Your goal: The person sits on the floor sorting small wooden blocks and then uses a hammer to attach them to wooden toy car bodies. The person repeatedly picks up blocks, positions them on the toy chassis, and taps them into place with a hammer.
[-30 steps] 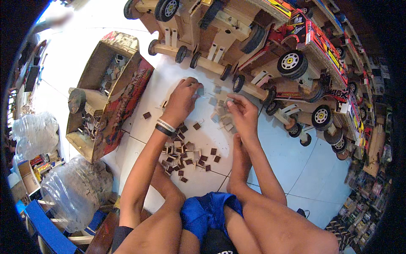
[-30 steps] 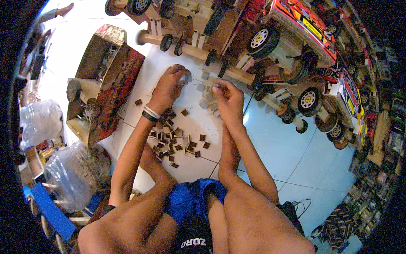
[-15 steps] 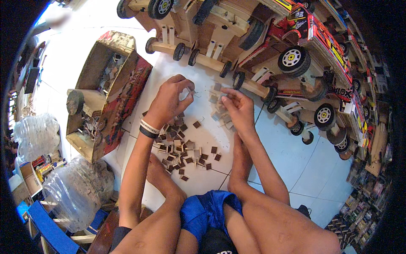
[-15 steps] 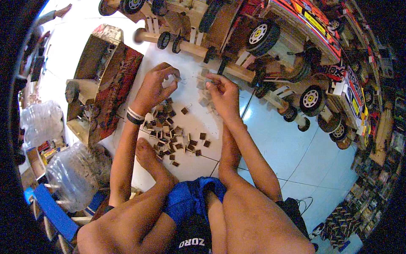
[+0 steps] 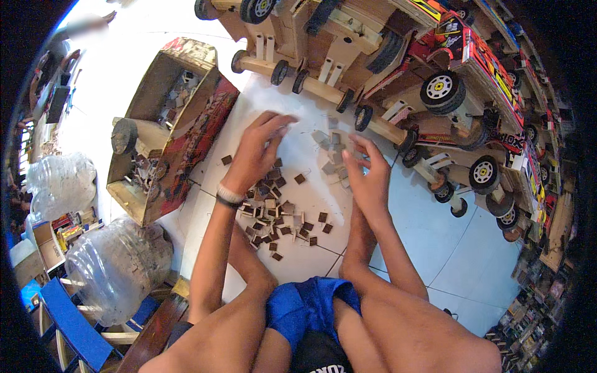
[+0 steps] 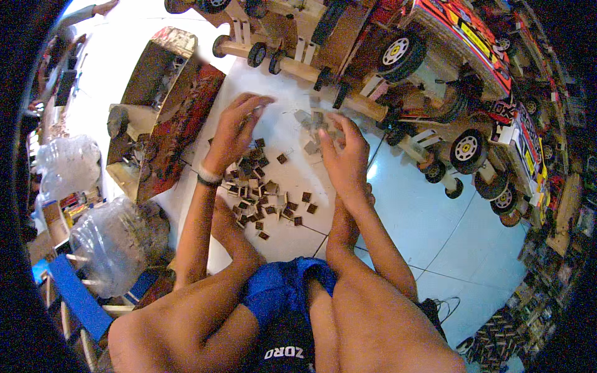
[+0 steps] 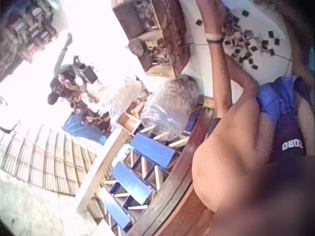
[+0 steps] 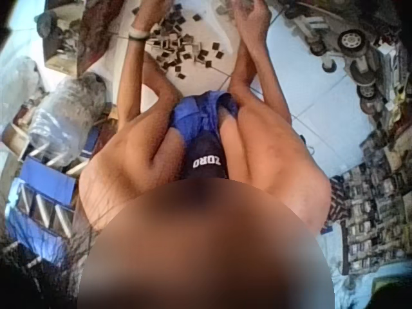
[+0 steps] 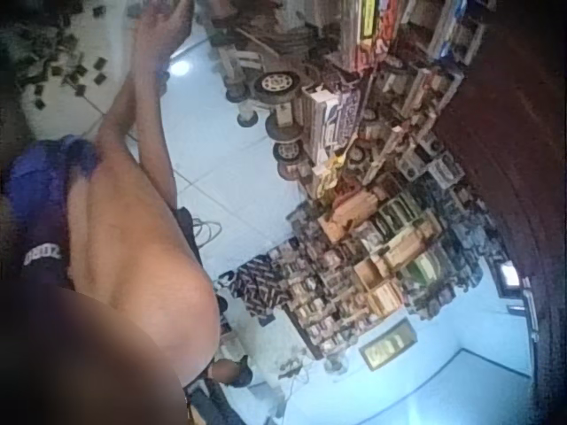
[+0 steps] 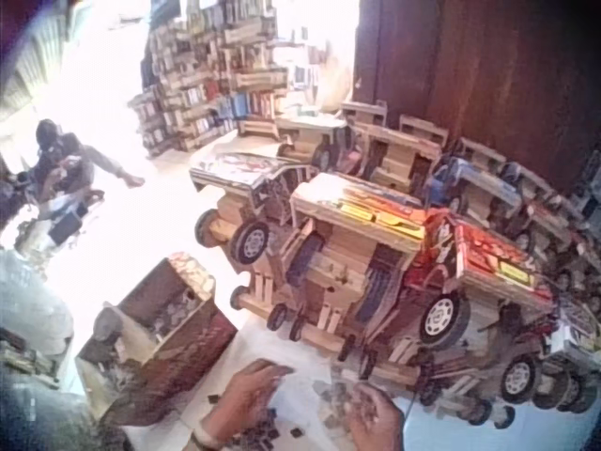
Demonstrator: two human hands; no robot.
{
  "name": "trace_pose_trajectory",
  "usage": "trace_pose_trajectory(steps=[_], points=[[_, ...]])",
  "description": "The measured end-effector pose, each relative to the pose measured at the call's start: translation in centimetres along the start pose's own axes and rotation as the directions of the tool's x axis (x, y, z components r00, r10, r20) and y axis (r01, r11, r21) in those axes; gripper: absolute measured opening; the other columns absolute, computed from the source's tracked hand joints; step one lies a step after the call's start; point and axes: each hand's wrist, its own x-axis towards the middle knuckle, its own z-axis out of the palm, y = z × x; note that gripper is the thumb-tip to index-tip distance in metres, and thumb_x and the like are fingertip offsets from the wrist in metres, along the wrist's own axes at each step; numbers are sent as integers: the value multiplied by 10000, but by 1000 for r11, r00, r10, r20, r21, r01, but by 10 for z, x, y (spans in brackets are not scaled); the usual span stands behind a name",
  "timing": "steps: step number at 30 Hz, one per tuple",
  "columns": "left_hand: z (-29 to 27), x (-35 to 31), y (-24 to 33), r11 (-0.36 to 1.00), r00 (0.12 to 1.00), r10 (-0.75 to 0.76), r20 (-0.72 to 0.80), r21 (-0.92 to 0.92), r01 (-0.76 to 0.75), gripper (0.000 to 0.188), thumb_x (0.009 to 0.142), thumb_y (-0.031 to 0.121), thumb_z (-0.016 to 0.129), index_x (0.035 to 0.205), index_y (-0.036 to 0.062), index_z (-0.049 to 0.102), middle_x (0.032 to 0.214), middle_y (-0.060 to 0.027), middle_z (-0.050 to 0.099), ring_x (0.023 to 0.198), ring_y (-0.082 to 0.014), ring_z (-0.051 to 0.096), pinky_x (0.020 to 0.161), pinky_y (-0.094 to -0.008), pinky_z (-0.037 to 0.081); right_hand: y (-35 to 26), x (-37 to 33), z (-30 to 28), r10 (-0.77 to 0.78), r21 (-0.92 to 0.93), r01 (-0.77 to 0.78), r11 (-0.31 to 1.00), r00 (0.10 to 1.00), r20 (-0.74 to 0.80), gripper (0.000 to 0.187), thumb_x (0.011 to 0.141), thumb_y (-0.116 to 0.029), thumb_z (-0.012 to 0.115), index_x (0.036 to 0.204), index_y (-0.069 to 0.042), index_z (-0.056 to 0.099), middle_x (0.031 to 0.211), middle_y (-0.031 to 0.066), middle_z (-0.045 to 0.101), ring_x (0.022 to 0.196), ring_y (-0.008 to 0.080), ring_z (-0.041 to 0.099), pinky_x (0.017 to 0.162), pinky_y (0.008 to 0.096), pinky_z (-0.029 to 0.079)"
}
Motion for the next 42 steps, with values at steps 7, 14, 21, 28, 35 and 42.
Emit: trace_pose_trajectory(steps=[7,14,21,28,35,42], points=[[-43,-132,-20,952,983,-182,12,252,173,1284,597,579,946,1628,76,369,1694,-247,298,1582,-446,252,1282,-518,242,-22,-80,-36,-33,-564,566,602,723,691,644,839,-217,809,1442,-147,595,1289,173,603,1073,393,676,911,441,572],[-25,-156,-15,961,955,-197,223,239,142,1589,380,642,974,1694,139,235,1754,-231,144,1615,-437,165,1305,-551,178,-2,-79,25,-104,16,132,991,689,718,642,863,48,678,1457,-56,459,1311,222,516,1061,463,665,913,503,575],[-24,-196,14,913,957,-275,-93,286,290,1636,313,639,980,1686,137,244,1735,-276,135,1592,-480,197,1288,-534,244,-30,-29,46,-271,12,300,954,845,462,323,888,-22,675,1208,-14,636,1140,203,663,1047,426,669,897,489,561],[16,-212,47,546,781,-622,56,746,381,1693,270,553,1006,1708,182,193,1761,-275,31,1605,-481,167,1117,-545,387,-34,34,108,-548,45,600,799,694,467,500,881,-43,666,1378,-22,611,1462,212,556,1352,431,505,1168,489,438],[19,-214,39,711,890,-425,165,670,215,1624,344,530,1016,1706,188,200,1744,-314,-30,1596,-528,120,1194,-612,307,-10,25,137,-506,157,546,823,578,641,296,986,-111,598,1248,-12,693,1421,196,610,1389,402,503,1184,497,394],[41,-203,2,893,955,-270,-125,338,297,1664,384,529,1031,1709,148,99,1711,-372,-64,1572,-586,91,1253,-610,231,-20,-29,144,-440,217,384,897,814,379,233,1019,-81,553,1177,19,692,1242,199,690,1223,394,612,1087,464,464]])
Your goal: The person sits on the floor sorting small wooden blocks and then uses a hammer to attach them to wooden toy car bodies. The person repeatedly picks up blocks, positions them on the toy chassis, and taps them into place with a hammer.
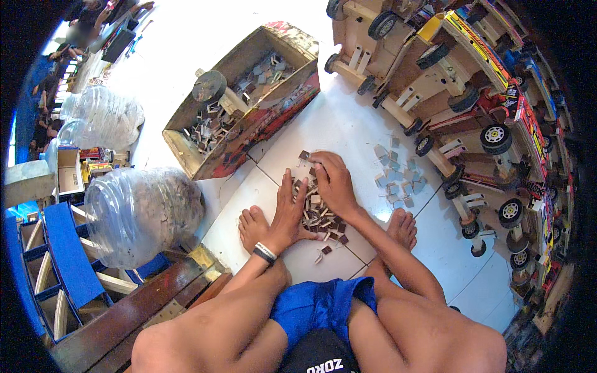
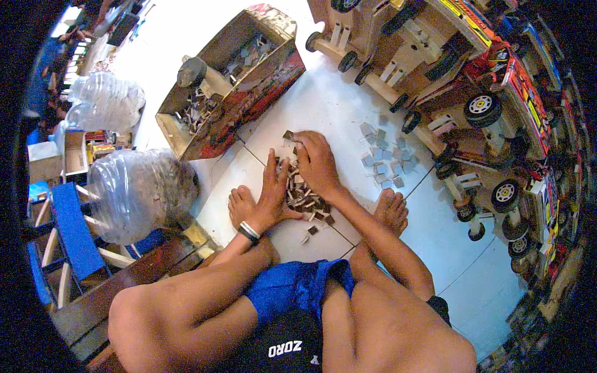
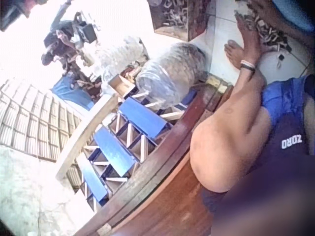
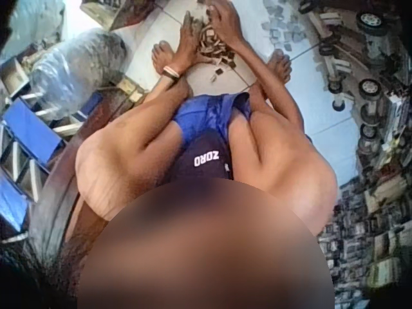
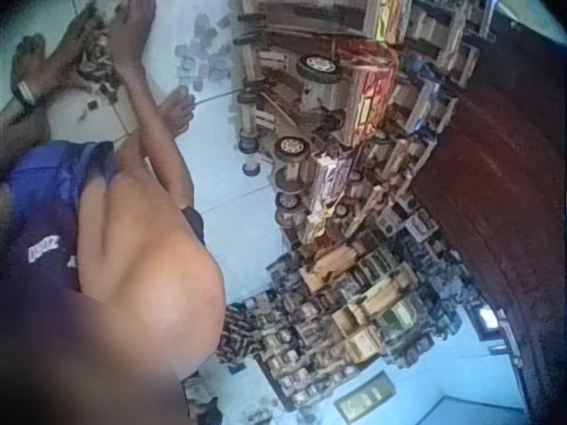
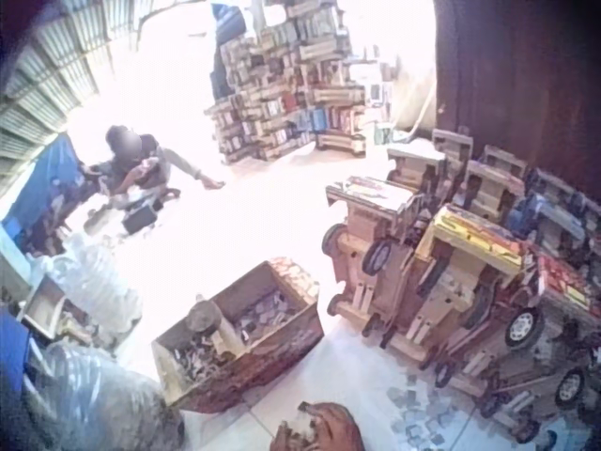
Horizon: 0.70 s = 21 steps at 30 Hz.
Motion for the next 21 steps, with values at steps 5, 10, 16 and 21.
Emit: trace_pose_trajectory(steps=[5,10,16,21], points=[[6,13,-4,981,985,-63,-161,-189,32,1599,425,368,1047,1713,207,112,1733,-308,35,1590,-508,143,1250,-624,224,-15,-11,8,367,99,-371,923,928,61,205,1049,-99,547,1120,22,696,1006,196,748,884,332,722,862,397,567],[5,23,1,994,991,-92,-96,-71,85,1399,453,218,1021,1664,182,320,1717,-180,225,1547,-416,289,1194,-554,325,-13,-22,14,414,-33,-413,910,902,120,239,1059,-142,559,1061,37,717,856,116,747,748,175,675,701,360,535],[-6,30,2,958,980,-201,13,-205,199,1158,565,192,953,1593,154,423,1563,-155,503,1425,-369,491,1173,-451,397,-5,-7,18,554,246,-566,787,824,120,270,1000,-190,593,994,37,738,829,189,744,733,260,707,713,403,537],[-15,45,6,859,979,-135,-152,-510,39,949,704,68,872,1559,117,462,1358,-113,659,1198,-217,661,1034,-353,522,-14,6,16,578,408,-577,707,805,137,268,1010,-169,577,984,42,739,831,79,726,774,141,654,716,330,515]])
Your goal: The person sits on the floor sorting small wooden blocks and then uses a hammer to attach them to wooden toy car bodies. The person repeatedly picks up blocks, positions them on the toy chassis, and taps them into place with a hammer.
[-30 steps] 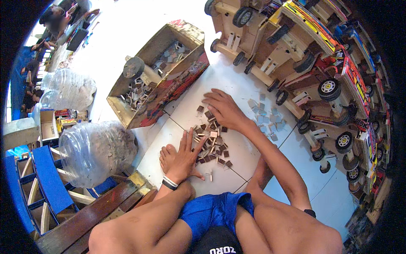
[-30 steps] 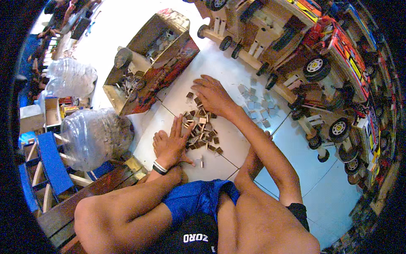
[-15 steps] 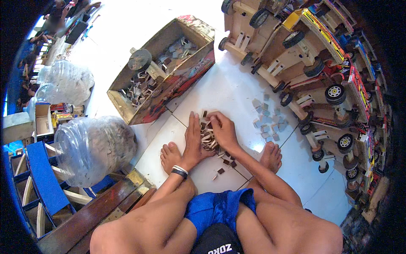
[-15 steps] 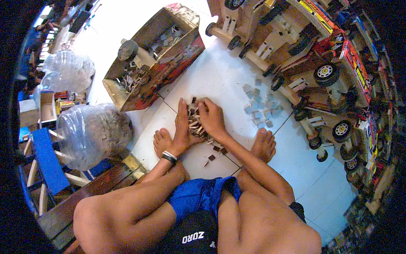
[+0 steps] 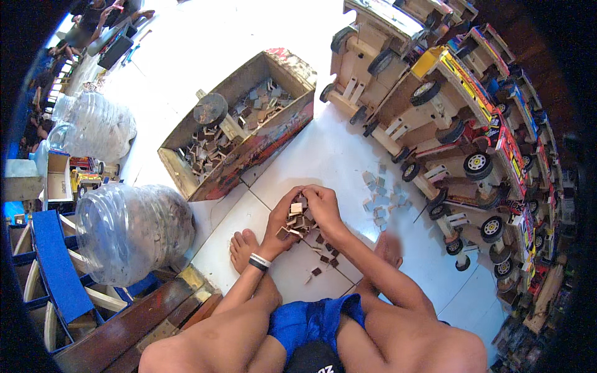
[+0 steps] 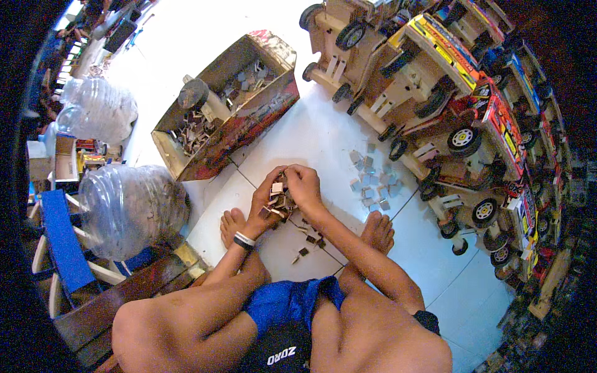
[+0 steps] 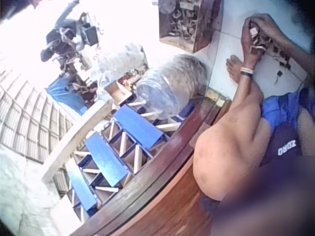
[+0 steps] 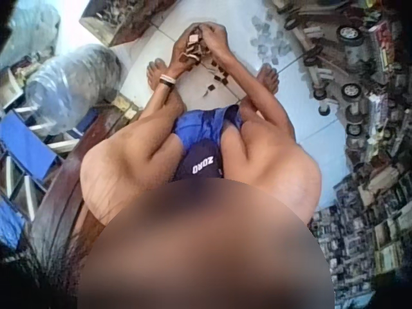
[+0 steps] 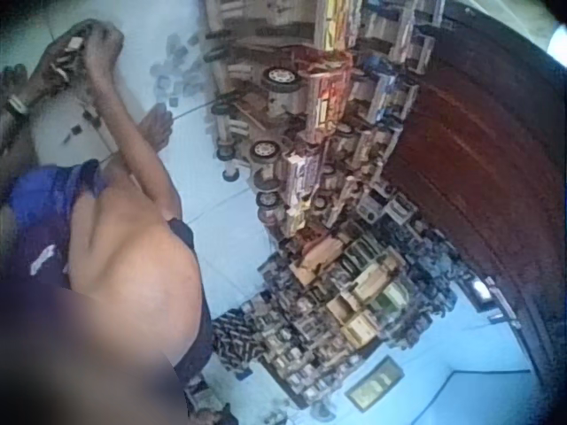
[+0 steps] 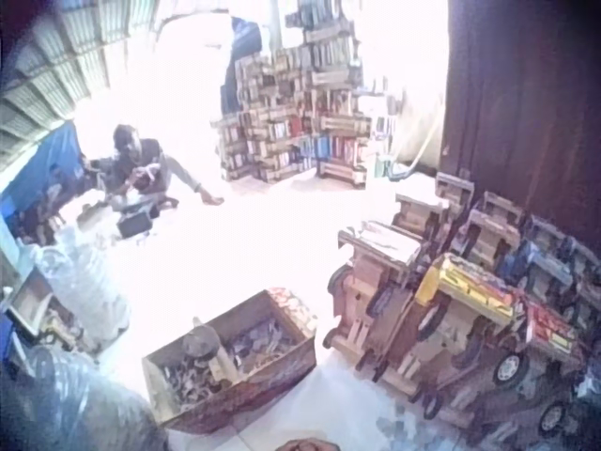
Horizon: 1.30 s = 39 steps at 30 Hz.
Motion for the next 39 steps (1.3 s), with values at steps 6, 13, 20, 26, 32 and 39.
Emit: trace_pose_trajectory(steps=[6,13,20,26,32,39], points=[[-20,17,37,999,999,-32,29,-32,33,897,723,50,868,1535,94,489,1331,-88,671,1191,-190,653,1043,-328,517,-43,-6,4,176,346,-197,917,980,91,227,1033,-168,585,1026,10,726,921,45,721,835,127,679,744,304,542],[-71,89,110,950,948,312,-65,39,-310,818,681,126,824,1455,42,572,1355,-173,673,1256,-328,665,1099,-405,490,-159,15,20,148,609,-145,780,988,45,216,1007,-209,593,982,-28,710,902,56,722,757,175,682,710,331,557],[-153,214,138,890,914,405,22,218,-400,771,756,114,824,1480,34,570,1318,-128,701,1174,-197,673,1047,-340,519,-256,127,46,-323,381,278,882,945,58,239,1018,-186,566,938,0,692,834,56,706,719,156,660,674,365,546],[-166,230,109,661,975,203,94,721,-208,488,752,71,826,1230,49,733,1226,-172,733,1150,-344,706,1024,-399,556,-207,178,61,-578,-527,595,607,785,221,281,979,-155,538,978,24,755,892,159,762,819,265,731,779,406,548],[-171,151,120,733,837,522,-164,588,-343,250,881,61,761,1128,22,743,1082,-144,767,972,-276,745,870,-371,580,-207,119,26,-705,-433,713,551,676,216,275,930,-117,627,1131,32,740,1053,212,762,984,335,745,928,415,567],[-85,-21,53,916,938,172,-303,400,-39,374,932,185,740,1244,1,647,1242,-207,668,1125,-358,645,996,-449,509,-66,-53,-53,-295,-435,849,301,516,804,812,759,-317,879,1477,-162,535,1618,202,428,1522,410,374,1220,594,304]])
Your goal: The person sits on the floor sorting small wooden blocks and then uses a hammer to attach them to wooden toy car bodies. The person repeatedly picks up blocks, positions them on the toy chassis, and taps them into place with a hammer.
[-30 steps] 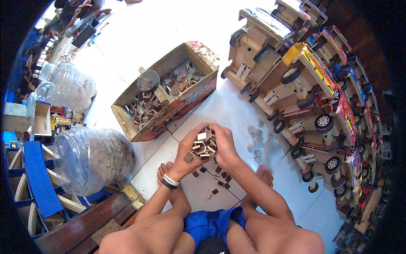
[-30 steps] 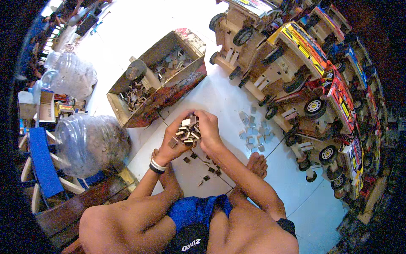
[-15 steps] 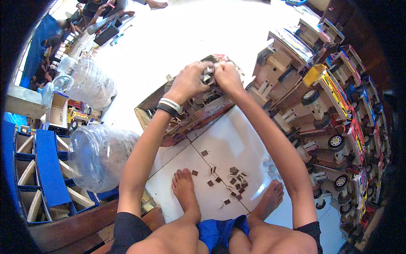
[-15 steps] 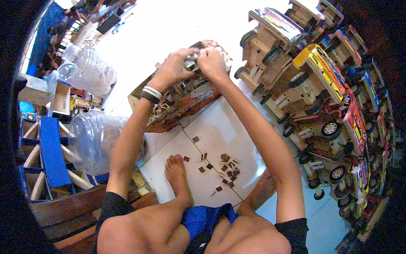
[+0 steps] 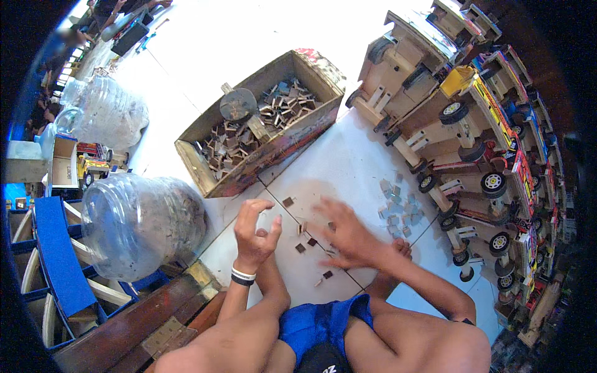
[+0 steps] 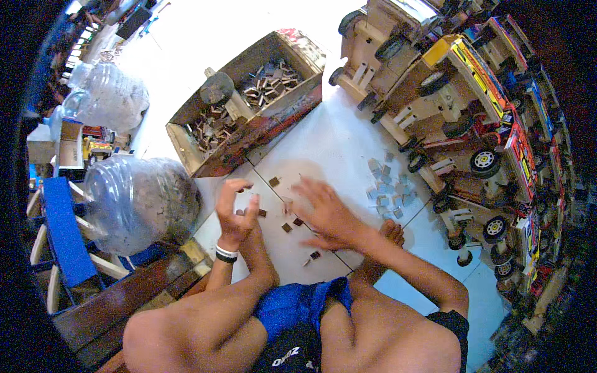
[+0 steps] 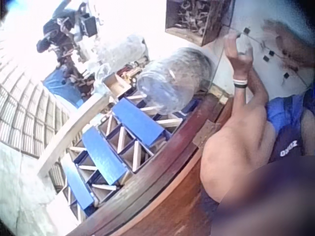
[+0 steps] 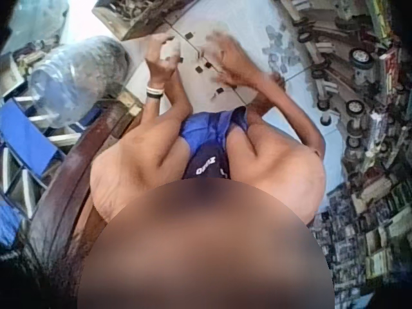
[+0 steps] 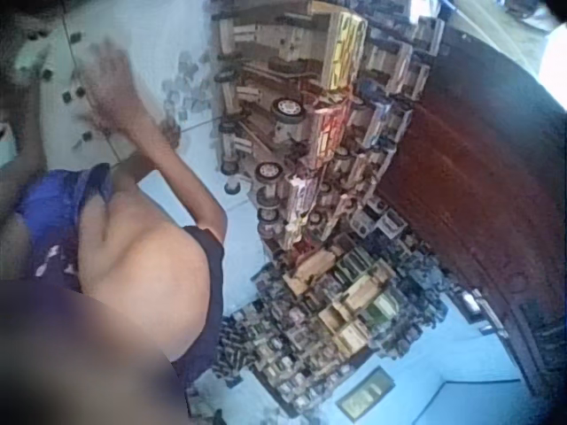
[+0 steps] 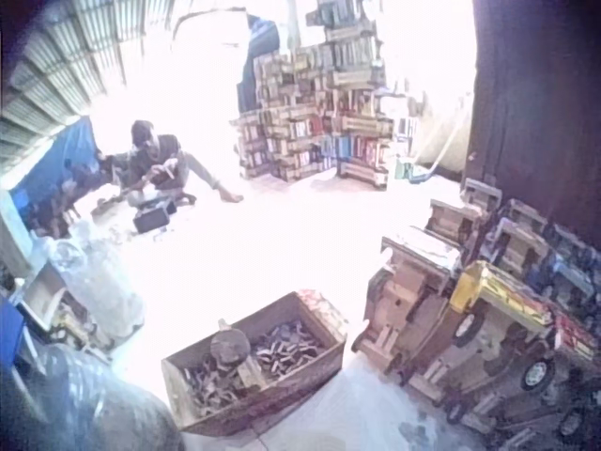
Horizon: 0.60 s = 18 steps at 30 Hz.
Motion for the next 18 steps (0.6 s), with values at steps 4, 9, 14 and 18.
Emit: trace_pose_trajectory(steps=[4,9,14,18], points=[[35,-34,-29,970,954,-164,252,216,110,657,1006,298,658,1570,43,436,1643,-250,351,1545,-390,308,1264,-504,251,-2,-70,66,-269,-129,330,935,899,345,845,685,-485,879,1441,-273,567,1699,158,340,1604,356,259,1239,671,197],[62,-24,-57,845,952,-28,304,516,-140,777,980,314,714,1635,89,361,1670,-224,373,1507,-398,395,1267,-489,274,15,-51,123,-318,-229,329,916,944,82,472,761,-408,834,1149,-193,670,1622,130,472,1513,316,420,1172,644,281],[55,-8,-75,987,850,-82,520,163,-4,779,1043,447,574,1669,87,283,1749,-192,222,1625,-401,163,1301,-577,114,29,2,86,-145,-265,84,960,965,-219,446,792,-390,828,1139,-153,678,1391,112,625,1292,304,585,1064,576,408],[37,-17,-67,998,774,-52,631,48,29,1116,838,571,810,1688,126,238,1769,-167,167,1644,-361,102,1306,-591,65,11,-7,20,205,-28,-224,974,931,-301,733,748,-342,904,1356,-49,617,1356,156,584,1217,364,575,996,463,532]])
